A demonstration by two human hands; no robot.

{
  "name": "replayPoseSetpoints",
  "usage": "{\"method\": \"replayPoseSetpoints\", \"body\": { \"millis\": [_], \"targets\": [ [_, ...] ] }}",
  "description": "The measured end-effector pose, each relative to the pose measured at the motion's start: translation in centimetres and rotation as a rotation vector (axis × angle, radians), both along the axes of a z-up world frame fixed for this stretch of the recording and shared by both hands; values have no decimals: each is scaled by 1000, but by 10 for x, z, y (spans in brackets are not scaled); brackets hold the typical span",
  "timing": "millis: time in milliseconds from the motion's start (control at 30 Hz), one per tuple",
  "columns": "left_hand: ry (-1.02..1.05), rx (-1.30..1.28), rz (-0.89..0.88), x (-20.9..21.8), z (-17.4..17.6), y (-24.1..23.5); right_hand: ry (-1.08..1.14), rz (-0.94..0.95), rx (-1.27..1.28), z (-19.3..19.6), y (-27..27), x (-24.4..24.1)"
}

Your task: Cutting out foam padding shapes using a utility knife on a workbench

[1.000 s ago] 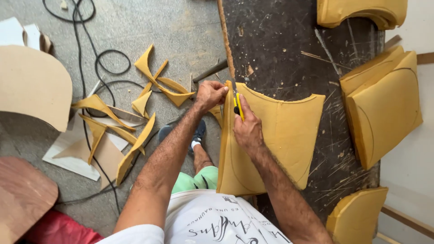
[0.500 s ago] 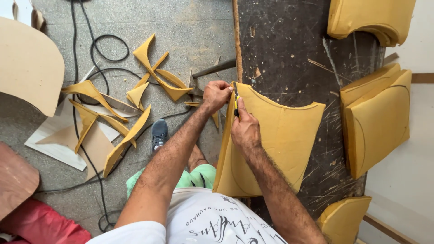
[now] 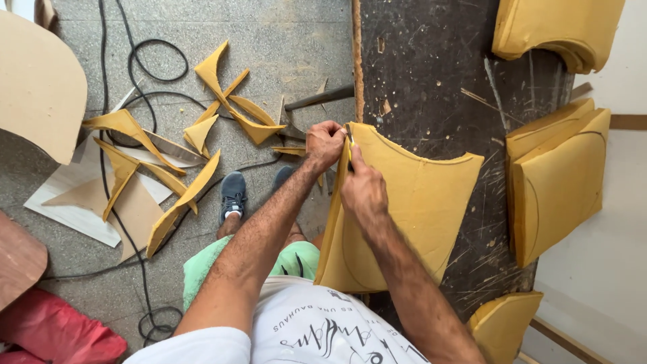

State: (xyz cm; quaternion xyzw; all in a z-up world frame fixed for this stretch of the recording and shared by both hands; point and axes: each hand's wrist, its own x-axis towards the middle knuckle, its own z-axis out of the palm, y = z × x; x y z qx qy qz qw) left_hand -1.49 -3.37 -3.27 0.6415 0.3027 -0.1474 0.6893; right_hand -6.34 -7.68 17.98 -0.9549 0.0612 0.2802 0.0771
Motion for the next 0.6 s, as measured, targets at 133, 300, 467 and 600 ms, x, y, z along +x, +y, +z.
{"method": "replayPoseSetpoints", "body": {
  "millis": [133,300,467,600],
  "targets": [
    [-2,-28,22,-7,-1,-1,17,-39,-25,-1,7,2],
    [-13,-16,63,-6,1,1,-21,-2,20,-9,4,9],
    [-4,-32,105,-10,-12,-5,29,16,-23,8,11,2],
    [-19,-48,159,-12,-16,-5,57,32,-114,-13,13,21]
  ]
}}
